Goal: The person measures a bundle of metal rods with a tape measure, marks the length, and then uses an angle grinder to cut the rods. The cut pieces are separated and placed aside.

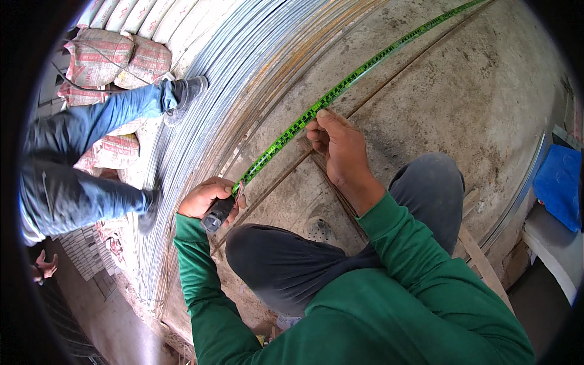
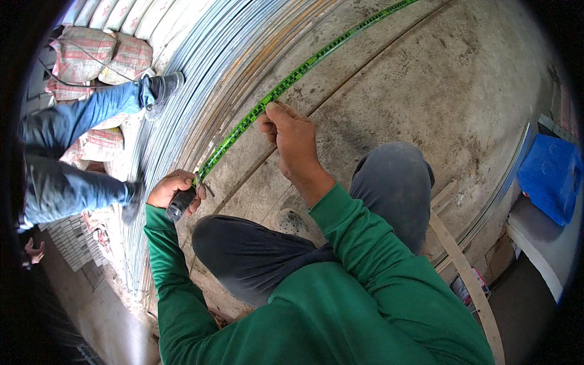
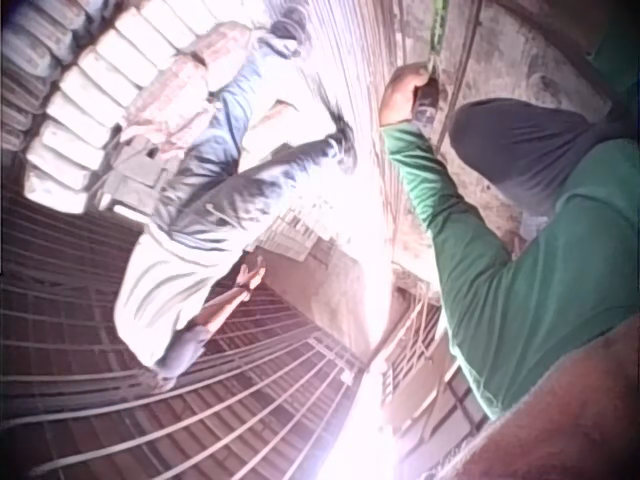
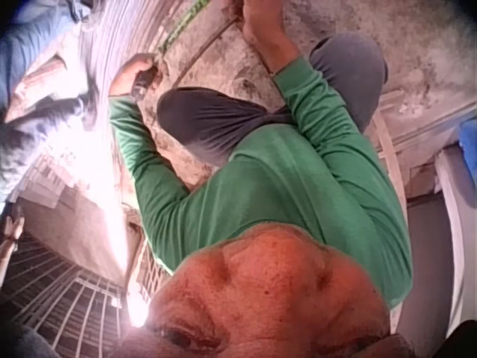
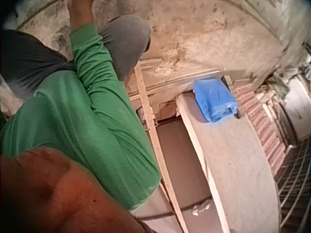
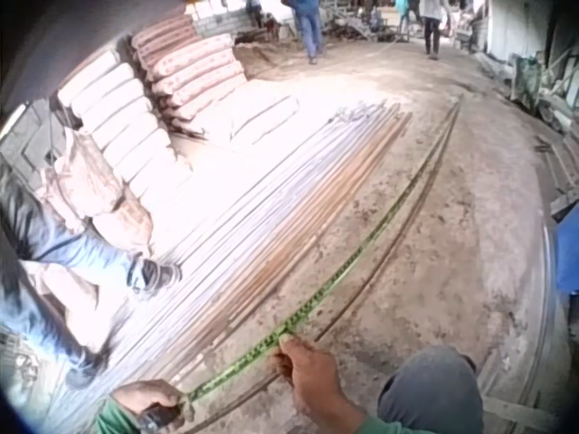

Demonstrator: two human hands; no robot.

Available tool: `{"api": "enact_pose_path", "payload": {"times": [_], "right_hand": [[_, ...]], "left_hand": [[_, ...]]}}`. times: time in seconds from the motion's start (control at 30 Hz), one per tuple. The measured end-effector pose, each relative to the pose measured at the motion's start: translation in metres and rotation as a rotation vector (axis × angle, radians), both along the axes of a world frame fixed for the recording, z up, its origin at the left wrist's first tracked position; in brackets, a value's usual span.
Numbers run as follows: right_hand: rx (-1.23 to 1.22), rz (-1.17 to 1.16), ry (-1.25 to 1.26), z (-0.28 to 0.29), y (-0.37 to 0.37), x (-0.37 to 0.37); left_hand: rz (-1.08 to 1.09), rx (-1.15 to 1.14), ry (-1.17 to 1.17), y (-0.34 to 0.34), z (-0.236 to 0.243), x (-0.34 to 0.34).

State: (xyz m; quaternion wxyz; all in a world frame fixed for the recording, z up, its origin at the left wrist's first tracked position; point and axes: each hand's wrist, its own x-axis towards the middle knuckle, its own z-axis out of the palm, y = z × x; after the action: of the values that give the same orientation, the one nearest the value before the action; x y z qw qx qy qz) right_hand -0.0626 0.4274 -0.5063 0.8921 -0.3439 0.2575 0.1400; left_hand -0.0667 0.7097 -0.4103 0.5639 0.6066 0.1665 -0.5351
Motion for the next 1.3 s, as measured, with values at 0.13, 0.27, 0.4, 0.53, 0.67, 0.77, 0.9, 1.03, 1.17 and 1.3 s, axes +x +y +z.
{"api": "enact_pose_path", "payload": {"times": [0.13,0.27,0.4,0.53,0.67,0.77,0.9,1.03,1.17,1.3], "right_hand": [[-0.012,-0.03,0.039,0.005,-0.001,0.004],[-0.02,-0.062,0.065,0.008,-0.005,0.008],[-0.006,-0.076,0.051,0.005,-0.009,0.011],[-0.001,-0.121,0.068,0.002,-0.009,0.014],[0.005,-0.177,0.062,0.005,-0.008,0.016],[0.002,-0.177,0.008,-0.003,-0.008,0.016],[0.012,-0.202,0.027,0.003,-0.006,0.017],[0.03,-0.181,0.016,-0.001,-0.007,0.018],[0.051,-0.183,0.041,-0.003,-0.009,0.02],[0.044,-0.213,0.08,-0.002,-0.012,0.027]], "left_hand": [[-0.034,-0.006,0.013,0.0,-0.001,0.001],[-0.045,-0.008,0.036,0.003,-0.004,0.002],[-0.054,0.009,0.028,0.002,-0.003,0.002],[-0.057,0.013,0.039,0.0,-0.001,0.003],[-0.069,-0.003,0.024,-0.002,0.001,0.004],[-0.056,-0.01,0.038,-0.003,0.0,0.004],[-0.038,0.024,0.06,0.003,-0.004,0.004],[-0.031,0.031,0.053,0.002,-0.004,0.003],[-0.027,0.03,0.04,-0.006,0.001,0.002],[-0.034,0.032,0.033,-0.004,-0.001,0.001]]}}
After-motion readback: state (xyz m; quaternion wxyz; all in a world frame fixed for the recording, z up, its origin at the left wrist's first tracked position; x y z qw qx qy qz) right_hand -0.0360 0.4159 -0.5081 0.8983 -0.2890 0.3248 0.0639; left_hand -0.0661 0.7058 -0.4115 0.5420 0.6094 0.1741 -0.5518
